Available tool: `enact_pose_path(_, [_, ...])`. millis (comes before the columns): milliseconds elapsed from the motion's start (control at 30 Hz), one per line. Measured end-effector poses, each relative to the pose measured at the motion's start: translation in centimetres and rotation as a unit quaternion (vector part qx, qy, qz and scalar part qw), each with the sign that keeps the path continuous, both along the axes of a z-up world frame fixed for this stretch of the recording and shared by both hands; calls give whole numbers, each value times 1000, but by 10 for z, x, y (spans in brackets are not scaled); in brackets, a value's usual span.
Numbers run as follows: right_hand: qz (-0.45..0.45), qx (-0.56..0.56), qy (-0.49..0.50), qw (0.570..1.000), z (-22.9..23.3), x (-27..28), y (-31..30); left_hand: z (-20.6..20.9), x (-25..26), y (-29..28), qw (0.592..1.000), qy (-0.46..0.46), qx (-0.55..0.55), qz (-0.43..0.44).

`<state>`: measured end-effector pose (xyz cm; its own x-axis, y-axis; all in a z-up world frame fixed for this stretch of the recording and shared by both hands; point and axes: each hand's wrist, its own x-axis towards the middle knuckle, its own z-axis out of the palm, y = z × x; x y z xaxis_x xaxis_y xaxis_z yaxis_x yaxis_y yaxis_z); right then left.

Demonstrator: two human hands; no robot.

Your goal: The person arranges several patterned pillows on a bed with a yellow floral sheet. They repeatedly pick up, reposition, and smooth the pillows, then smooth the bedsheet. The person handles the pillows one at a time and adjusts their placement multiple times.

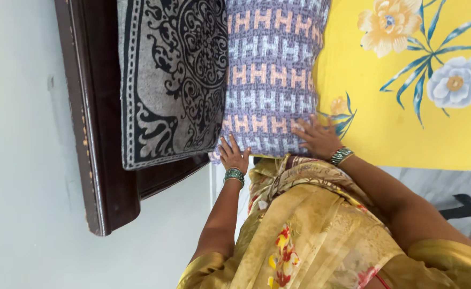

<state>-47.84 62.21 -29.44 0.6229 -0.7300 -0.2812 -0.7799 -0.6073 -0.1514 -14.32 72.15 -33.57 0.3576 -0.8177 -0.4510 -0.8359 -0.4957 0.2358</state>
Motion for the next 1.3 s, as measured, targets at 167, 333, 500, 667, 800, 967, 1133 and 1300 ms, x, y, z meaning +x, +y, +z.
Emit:
enact_pose_path(167, [-151,56,-19,987,16,4,15,21,11,2,997,-15,-30,-64])
enact_pose_path(333, [-90,-42,-93,991,28,101,18,50,-3,1,974,-24,-77,-213])
enact_pose_path(500, [-158,124,25,979,32,174,25,68,-5,-11,967,5,63,-246])
enact_pose_path(667, [-198,247,80,945,10,143,85,60,4,-10,932,-33,133,-335])
enact_pose_path(800, [-218,279,63,933,-18,111,133,49,10,-7,934,-20,113,-339])
enact_pose_path(967, [-419,176,-122,882,-31,38,142,51,22,-11,918,-29,131,-374])
enact_pose_path(1133, [-431,-135,-311,836,-48,13,80,58,18,-17,910,-46,159,-381])
enact_pose_path(1300, [-482,129,-140,855,-72,29,70,60,12,-17,903,-68,179,-385])
